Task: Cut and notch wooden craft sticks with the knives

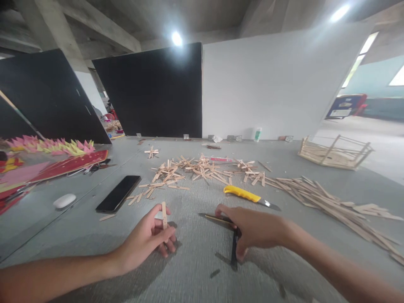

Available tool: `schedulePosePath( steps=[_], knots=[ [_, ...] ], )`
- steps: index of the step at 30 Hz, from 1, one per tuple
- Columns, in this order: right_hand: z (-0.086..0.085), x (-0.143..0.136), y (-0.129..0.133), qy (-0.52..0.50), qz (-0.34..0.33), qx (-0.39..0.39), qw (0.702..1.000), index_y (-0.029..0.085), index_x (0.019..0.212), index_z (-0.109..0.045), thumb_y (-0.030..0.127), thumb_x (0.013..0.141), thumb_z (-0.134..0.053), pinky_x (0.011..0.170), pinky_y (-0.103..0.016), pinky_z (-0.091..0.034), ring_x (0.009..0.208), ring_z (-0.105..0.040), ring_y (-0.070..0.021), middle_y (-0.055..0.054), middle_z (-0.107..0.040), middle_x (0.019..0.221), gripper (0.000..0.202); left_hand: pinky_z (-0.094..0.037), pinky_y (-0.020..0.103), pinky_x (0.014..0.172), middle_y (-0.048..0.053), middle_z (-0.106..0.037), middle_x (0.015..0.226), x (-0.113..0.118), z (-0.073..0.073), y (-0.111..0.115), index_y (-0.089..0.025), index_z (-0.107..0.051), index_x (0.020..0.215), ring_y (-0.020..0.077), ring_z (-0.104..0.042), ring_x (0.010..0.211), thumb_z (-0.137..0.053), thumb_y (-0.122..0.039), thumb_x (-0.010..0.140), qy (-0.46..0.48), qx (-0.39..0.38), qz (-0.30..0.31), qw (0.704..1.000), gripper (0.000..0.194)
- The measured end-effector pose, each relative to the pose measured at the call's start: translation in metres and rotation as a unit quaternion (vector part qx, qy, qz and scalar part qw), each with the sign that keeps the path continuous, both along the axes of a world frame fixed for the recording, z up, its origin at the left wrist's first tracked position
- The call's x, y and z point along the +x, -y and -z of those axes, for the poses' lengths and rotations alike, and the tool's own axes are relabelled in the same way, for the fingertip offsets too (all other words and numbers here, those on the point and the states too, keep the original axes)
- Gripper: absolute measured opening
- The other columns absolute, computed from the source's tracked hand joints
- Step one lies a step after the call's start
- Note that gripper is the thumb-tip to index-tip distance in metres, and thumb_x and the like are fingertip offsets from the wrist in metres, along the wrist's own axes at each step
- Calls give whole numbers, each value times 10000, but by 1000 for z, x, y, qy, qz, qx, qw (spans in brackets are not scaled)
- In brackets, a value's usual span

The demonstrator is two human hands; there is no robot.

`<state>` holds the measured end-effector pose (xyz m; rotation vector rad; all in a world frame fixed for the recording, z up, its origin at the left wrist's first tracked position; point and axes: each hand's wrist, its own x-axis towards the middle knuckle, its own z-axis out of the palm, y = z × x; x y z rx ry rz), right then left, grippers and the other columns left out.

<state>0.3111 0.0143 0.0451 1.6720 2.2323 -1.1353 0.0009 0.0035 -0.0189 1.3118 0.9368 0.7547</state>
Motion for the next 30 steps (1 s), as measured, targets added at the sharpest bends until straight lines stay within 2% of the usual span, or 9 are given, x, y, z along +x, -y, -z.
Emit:
schedulePosePath(
  steps=[23, 30],
  knots=[
    [0, -2, 0, -9, 1, 1, 1000, 273, 1021, -490, 160, 501, -800, 614, -289, -338, 797, -540, -195, 63, -576, 854, 616, -540, 226, 515, -23, -660, 788, 3, 2, 4, -237, -379, 1139, 158, -714, 643, -688, -519, 963, -12, 27, -5, 1000, 454],
    [0, -3, -1, -8, 5, 1, 1000, 273, 1069, -493, 201, 526, -826, 621, -290, -354, 810, -568, -202, 60, -579, 872, 641, -561, 250, 535, 1, -684, 792, 2, 3, 0, -227, -403, 1052, 182, -739, 665, -716, -521, 937, -17, 20, 6, 1000, 445]
  ],
)
